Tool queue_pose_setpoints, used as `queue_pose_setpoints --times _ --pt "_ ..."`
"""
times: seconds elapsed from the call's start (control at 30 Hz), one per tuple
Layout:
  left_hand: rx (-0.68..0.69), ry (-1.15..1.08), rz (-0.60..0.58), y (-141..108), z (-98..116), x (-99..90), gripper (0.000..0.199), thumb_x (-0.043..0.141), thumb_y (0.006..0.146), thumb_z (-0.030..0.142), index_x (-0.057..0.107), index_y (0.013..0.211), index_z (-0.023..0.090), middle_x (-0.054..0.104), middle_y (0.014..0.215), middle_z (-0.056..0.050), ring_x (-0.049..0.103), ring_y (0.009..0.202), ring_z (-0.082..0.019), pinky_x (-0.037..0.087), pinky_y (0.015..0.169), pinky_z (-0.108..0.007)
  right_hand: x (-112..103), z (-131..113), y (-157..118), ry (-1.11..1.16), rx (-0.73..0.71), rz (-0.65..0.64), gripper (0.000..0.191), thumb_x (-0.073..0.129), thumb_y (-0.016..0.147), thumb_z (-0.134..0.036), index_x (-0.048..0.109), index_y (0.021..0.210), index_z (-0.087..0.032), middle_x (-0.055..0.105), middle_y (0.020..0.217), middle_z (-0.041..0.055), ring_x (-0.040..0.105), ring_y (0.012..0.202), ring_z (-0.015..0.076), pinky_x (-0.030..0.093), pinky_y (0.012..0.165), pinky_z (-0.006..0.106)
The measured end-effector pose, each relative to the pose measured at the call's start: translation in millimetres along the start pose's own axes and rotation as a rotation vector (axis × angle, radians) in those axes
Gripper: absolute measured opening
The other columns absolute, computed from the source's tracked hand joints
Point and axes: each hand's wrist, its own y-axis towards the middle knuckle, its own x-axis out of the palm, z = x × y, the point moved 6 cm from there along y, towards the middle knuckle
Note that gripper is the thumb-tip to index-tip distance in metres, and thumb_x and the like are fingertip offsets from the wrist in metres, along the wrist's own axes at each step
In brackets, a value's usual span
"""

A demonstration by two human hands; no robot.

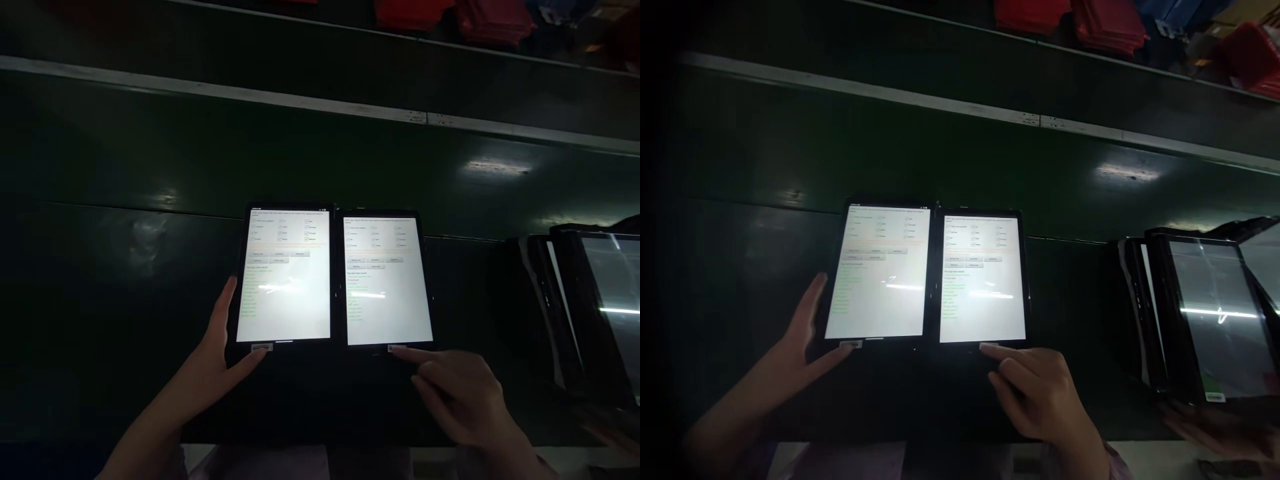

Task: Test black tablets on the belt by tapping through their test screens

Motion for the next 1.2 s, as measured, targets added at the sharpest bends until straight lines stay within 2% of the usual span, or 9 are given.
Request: queue_pose_setpoints --times 0.1,0.27,0.33,0.43,0.53,0.73,0.97,1.07,1.2 --pt "-0.017 0.027 0.006 -2.3 3.7 3.8 0.119 0.073 0.085 0.072 0.004 0.175 0.038 0.005 0.185 -0.012 0.014 0.167 -0.048 0.045 0.121 -0.069 8.0 5.8 1.2 -0.032 0.033 -0.048 0.037 0.051 0.107 -0.014 0.063 0.073 -0.020 0.086 0.088 0.0036 0.062 0.039 0.0063 0.051 0.041 0.018" --pt "-0.097 0.013 0.149 16.0 17.6 6.8 0.121 0.081 0.074 0.072 0.024 0.172 0.027 0.016 0.183 -0.018 0.020 0.166 -0.050 0.038 0.125 -0.072 4.4 14.5 -0.5 -0.168 0.121 0.086 0.030 0.052 0.111 -0.019 0.066 0.084 -0.019 0.085 0.113 0.0109 0.046 0.031 0.0006 0.047 0.039 0.017" --pt "-0.124 -0.039 0.221 24.6 23.2 5.6 0.117 0.082 0.073 0.068 0.032 0.170 0.026 0.023 0.181 -0.017 0.021 0.166 -0.048 0.037 0.127 -0.069 1.6 10.1 -0.5 -0.172 0.108 0.114 0.029 0.052 0.110 -0.016 0.068 0.087 -0.019 0.085 0.115 0.0098 0.046 0.033 0.0003 0.047 0.040 0.017" --pt "-0.093 -0.232 0.298 30.4 29.0 3.0 0.102 0.075 0.082 0.062 0.033 0.169 0.029 0.033 0.178 -0.012 0.026 0.166 -0.041 0.038 0.129 -0.062 -1.3 1.1 0.1 -0.123 0.074 0.110 0.030 0.054 0.106 -0.009 0.068 0.082 -0.019 0.087 0.107 0.0070 0.050 0.035 0.0017 0.046 0.039 0.017" --pt "-0.083 -0.333 0.276 28.6 26.9 2.2 0.098 0.075 0.084 0.055 0.032 0.169 0.033 0.037 0.177 -0.008 0.030 0.165 -0.039 0.041 0.129 -0.060 -2.0 -2.8 -0.5 -0.096 0.070 0.084 0.033 0.054 0.106 -0.010 0.066 0.076 -0.020 0.087 0.101 0.0056 0.052 0.035 0.0032 0.047 0.039 0.017" --pt "-0.037 -0.215 0.194 15.0 11.6 -4.5 0.106 0.078 0.082 0.058 0.027 0.171 0.036 0.036 0.177 -0.007 0.024 0.167 -0.041 0.044 0.126 -0.063 3.4 -1.4 -1.6 -0.059 0.073 0.008 0.036 0.052 0.107 -0.013 0.070 0.075 -0.019 0.087 0.094 0.0049 0.059 0.037 0.0053 0.052 0.040 0.018" --pt "-0.006 0.028 0.069 2.5 3.1 -6.7 0.119 0.077 0.078 0.075 0.020 0.174 0.035 0.005 0.186 -0.008 0.011 0.168 -0.047 0.045 0.122 -0.065 8.3 -5.2 -0.2 -0.055 0.033 -0.044 0.038 0.051 0.109 -0.015 0.066 0.074 -0.018 0.087 0.092 0.0058 0.062 0.040 0.0062 0.051 0.041 0.020" --pt "-0.018 0.047 0.033 -2.1 9.4 -4.4 0.119 0.074 0.082 0.076 0.010 0.175 0.038 0.003 0.186 -0.009 0.014 0.168 -0.045 0.045 0.121 -0.063 8.7 -8.2 -2.1 -0.076 0.010 -0.056 0.039 0.049 0.111 -0.016 0.065 0.075 -0.018 0.087 0.093 0.0070 0.061 0.040 0.0060 0.050 0.041 0.021" --pt "-0.019 0.042 0.019 -4.2 10.5 -3.7 0.117 0.073 0.084 0.076 0.008 0.175 0.039 0.003 0.186 -0.008 0.018 0.167 -0.045 0.047 0.120 -0.060 9.3 -10.7 -3.7 -0.084 0.000 -0.082 0.039 0.048 0.111 -0.016 0.064 0.076 -0.017 0.086 0.094 0.0091 0.065 0.043 0.0071 0.050 0.042 0.021"
